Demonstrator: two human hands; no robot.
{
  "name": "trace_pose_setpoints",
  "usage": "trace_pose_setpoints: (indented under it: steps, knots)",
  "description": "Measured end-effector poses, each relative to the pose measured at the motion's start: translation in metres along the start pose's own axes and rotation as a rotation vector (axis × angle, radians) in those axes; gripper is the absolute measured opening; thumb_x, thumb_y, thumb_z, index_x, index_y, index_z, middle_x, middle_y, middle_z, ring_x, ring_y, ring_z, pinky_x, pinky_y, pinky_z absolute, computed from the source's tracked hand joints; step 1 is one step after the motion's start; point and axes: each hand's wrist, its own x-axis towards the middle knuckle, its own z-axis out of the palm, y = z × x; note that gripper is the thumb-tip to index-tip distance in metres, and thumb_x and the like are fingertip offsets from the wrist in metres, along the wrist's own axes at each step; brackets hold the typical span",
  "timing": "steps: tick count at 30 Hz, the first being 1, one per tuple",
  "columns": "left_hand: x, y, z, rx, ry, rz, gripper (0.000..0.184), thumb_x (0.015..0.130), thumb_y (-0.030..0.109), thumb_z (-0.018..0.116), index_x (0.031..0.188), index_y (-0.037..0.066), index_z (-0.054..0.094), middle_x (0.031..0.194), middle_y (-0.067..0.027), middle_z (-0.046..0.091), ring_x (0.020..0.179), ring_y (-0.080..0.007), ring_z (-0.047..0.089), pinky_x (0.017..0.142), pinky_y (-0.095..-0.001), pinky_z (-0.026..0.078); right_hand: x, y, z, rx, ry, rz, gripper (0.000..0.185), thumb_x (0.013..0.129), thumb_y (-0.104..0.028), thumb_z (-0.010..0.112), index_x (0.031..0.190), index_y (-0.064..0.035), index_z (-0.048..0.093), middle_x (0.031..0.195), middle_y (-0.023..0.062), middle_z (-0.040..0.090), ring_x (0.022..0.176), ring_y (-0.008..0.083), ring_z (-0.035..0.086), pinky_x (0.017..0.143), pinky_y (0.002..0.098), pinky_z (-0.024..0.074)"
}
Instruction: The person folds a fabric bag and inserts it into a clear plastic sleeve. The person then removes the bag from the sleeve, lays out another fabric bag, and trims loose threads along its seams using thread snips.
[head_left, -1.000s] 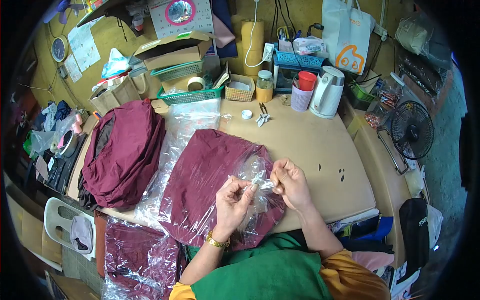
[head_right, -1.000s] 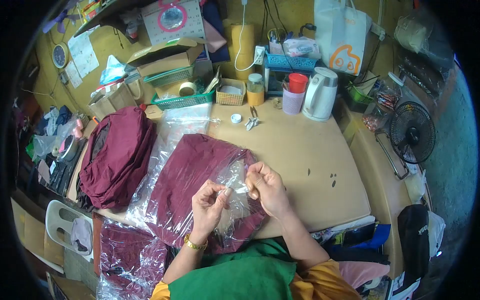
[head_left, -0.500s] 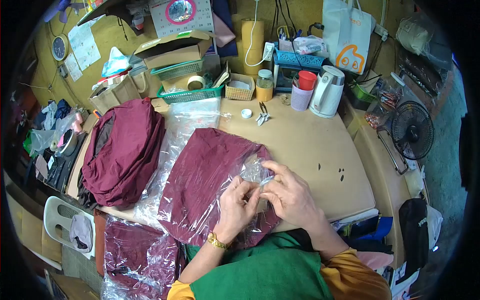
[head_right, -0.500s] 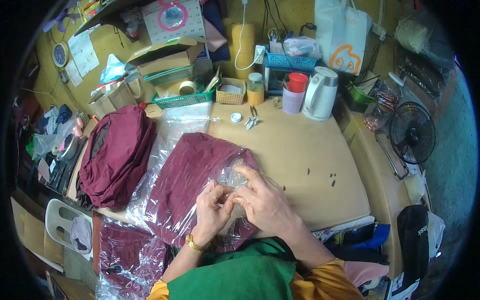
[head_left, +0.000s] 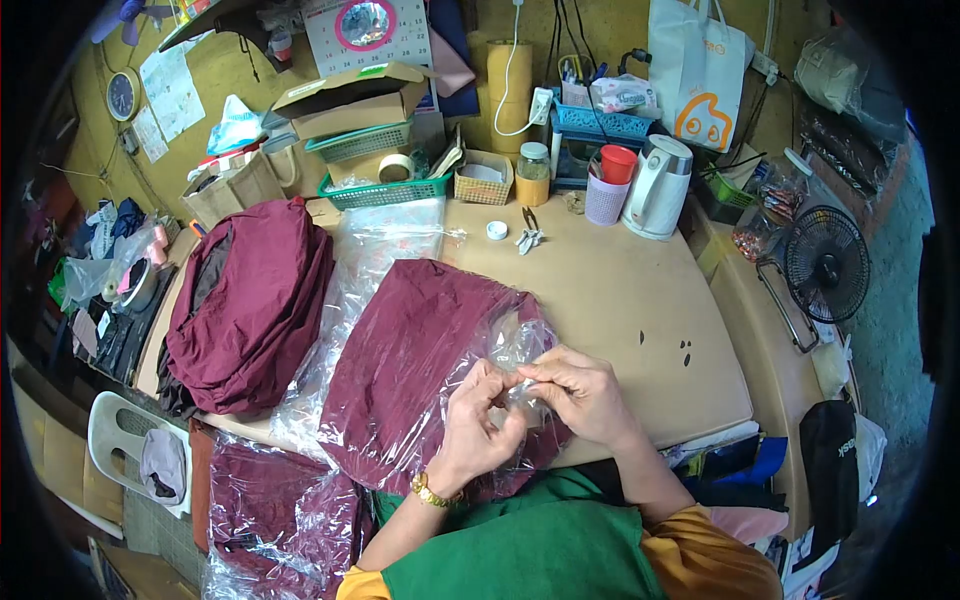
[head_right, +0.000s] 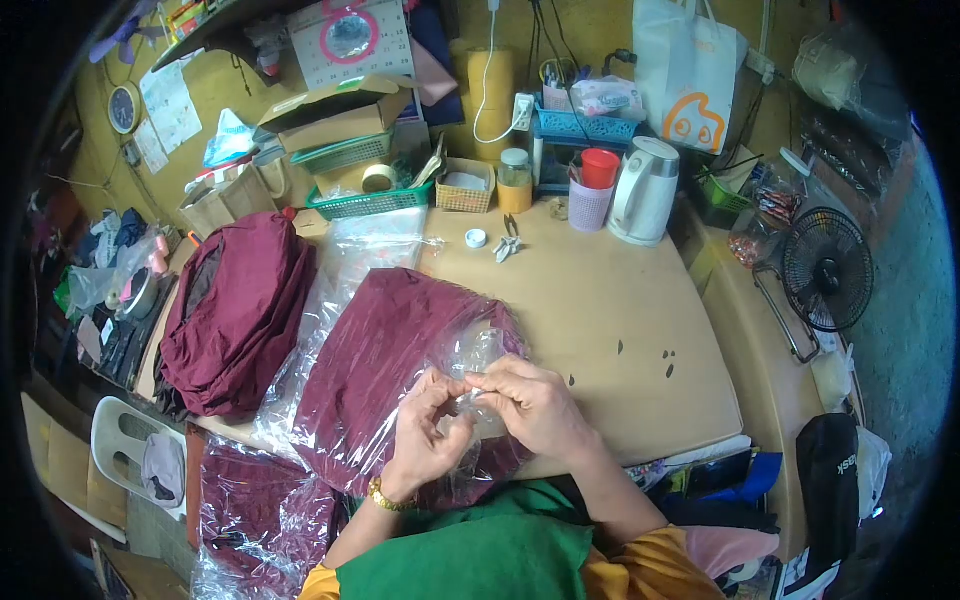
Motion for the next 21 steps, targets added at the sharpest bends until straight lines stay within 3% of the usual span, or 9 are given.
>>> trace_pose_setpoints:
  steps: [2,4,5,10,12,13,15,18,21]
  knots:
    - [0.001,0.007,0.002,0.026,-0.005,0.02,0.022,0.075,0.004,0.072,0.094,-0.004,0.066,0.071,-0.0071,0.049,0.064,-0.0197,0.05,0.056,-0.0314,0.04,-0.002,0.003,0.001,-0.078,0.015,-0.028,0.014,0.082,0.004,0.068,0.095,0.0023,0.07,0.089,0.0137,0.065,0.077,0.0273,0.066,0.067,0.0346,0.0537]
    - [0.003,0.01,0.005,0.274,0.038,-0.019,0.02,0.074,0.006,0.073,0.09,-0.002,0.064,0.071,-0.008,0.051,0.061,-0.0211,0.05,0.056,-0.0318,0.042,-0.003,0.003,0.003,-0.154,0.031,-0.059,0.014,0.082,0.006,0.066,0.095,0.0021,0.069,0.09,0.0134,0.064,0.078,0.0282,0.066,0.068,0.0355,0.0539]
    - [0.004,0.011,0.005,0.278,0.048,-0.038,0.016,0.074,0.006,0.073,0.085,-0.001,0.063,0.071,-0.0093,0.052,0.06,-0.0219,0.052,0.056,-0.0315,0.044,-0.004,0.002,0.006,-0.223,0.059,-0.103,0.013,0.081,0.007,0.065,0.092,0.0019,0.068,0.088,0.0125,0.063,0.077,0.0286,0.065,0.067,0.0363,0.0536]
    - [0.0,0.001,0.001,0.228,-0.001,-0.107,0.018,0.074,0.004,0.072,0.088,0.0,0.061,0.076,-0.0121,0.054,0.065,-0.0267,0.057,0.058,-0.0367,0.047,-0.008,0.003,0.012,-0.326,0.156,-0.14,0.011,0.081,0.008,0.061,0.088,0.0006,0.066,0.086,0.0113,0.059,0.072,0.0286,0.062,0.064,0.0338,0.0512]
    - [-0.003,-0.007,0.0,0.228,-0.035,-0.102,0.019,0.074,0.004,0.072,0.089,0.001,0.062,0.076,-0.0118,0.055,0.065,-0.0268,0.057,0.058,-0.0368,0.047,-0.011,0.012,0.014,-0.071,0.096,-0.033,0.006,0.085,-0.004,0.069,0.085,-0.001,0.064,0.078,0.0044,0.058,0.063,0.0158,0.055,0.058,0.027,0.0442]
    - [-0.003,-0.01,0.0,0.219,-0.035,-0.074,0.021,0.074,0.003,0.073,0.092,0.001,0.062,0.079,-0.0123,0.055,0.065,-0.026,0.058,0.058,-0.0359,0.048,-0.013,0.019,0.011,-0.072,0.1,-0.029,0.006,0.085,-0.004,0.069,0.085,-0.001,0.064,0.078,0.0044,0.058,0.063,0.0158,0.055,0.058,0.027,0.0442]
    - [-0.001,-0.01,0.002,0.206,-0.043,-0.051,0.024,0.073,0.003,0.073,0.095,0.0,0.063,0.083,-0.0128,0.056,0.066,-0.0251,0.058,0.058,-0.035,0.049,-0.017,0.033,0.001,0.941,-0.291,0.6,0.013,0.097,-0.015,0.062,0.088,-0.0053,0.062,0.076,-0.002,0.057,0.06,0.0069,0.047,0.056,0.0213,0.0367]
    - [0.011,0.009,0.0,0.116,0.007,0.013,0.036,0.073,0.001,0.074,0.108,0.002,0.066,0.092,-0.0129,0.056,0.066,-0.0203,0.058,0.057,-0.0307,0.049,-0.014,0.035,-0.006,1.219,-0.227,0.638,0.017,0.095,-0.022,0.067,0.091,-0.0058,0.062,0.078,-0.005,0.055,0.059,0.0023,0.04,0.054,0.0192,0.0333]
    - [0.015,0.025,-0.008,0.141,-0.108,0.086,0.043,0.071,0.003,0.082,0.113,0.006,0.07,0.097,-0.0089,0.061,0.063,-0.0117,0.057,0.054,-0.023,0.046,-0.013,0.035,-0.007,1.172,-0.149,0.641,0.017,0.095,-0.02,0.065,0.092,-0.0044,0.063,0.078,-0.0037,0.057,0.058,0.0027,0.041,0.054,0.0182,0.0345]
